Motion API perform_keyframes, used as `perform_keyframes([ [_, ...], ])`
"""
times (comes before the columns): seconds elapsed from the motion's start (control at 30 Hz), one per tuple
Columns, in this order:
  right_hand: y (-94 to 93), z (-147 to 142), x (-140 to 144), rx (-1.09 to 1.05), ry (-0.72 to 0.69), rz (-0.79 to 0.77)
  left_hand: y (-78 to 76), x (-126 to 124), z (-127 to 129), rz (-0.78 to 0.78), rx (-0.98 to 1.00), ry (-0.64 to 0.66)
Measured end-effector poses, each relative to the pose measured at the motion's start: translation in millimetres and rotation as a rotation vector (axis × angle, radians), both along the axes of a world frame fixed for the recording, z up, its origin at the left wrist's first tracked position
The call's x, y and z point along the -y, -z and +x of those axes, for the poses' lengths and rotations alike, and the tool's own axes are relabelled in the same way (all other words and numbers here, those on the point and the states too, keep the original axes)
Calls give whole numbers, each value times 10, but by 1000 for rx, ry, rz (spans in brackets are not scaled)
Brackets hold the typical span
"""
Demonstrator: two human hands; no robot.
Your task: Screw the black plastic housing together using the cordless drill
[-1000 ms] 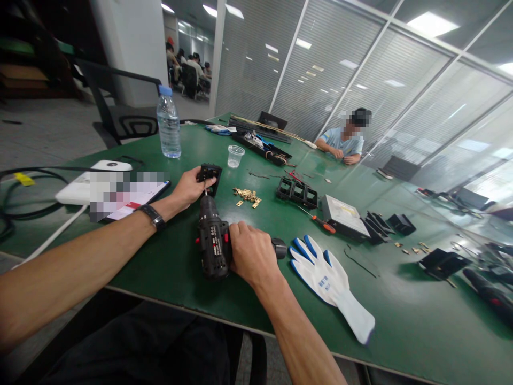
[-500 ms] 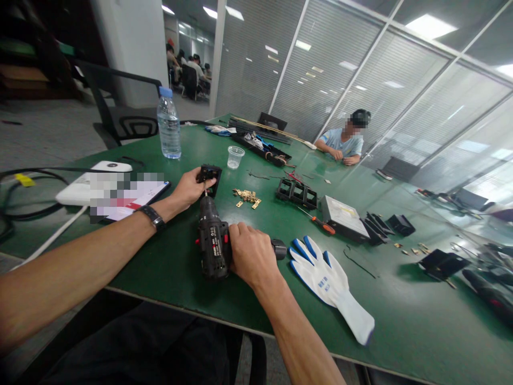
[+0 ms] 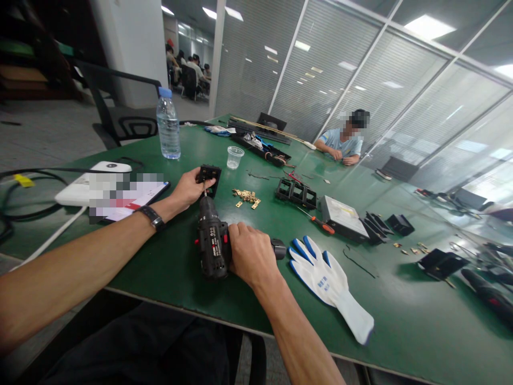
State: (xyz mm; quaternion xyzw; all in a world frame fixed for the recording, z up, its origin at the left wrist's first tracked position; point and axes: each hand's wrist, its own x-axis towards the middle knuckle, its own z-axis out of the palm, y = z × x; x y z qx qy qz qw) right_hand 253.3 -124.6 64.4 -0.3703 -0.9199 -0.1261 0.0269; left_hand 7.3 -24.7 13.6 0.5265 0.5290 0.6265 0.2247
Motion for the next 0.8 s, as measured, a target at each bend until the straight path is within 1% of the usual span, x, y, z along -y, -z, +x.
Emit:
perform_keyframes([
  [0.33, -38, -1, 11, 27, 11, -21, -28, 22, 24, -3, 55, 4],
  [0.57, -17, -7, 7, 15, 8, -18, -37, 28, 26, 0, 18, -1],
  [0.8, -31, -10, 14, 34, 20, -37, -25, 18, 23, 7, 31, 6],
])
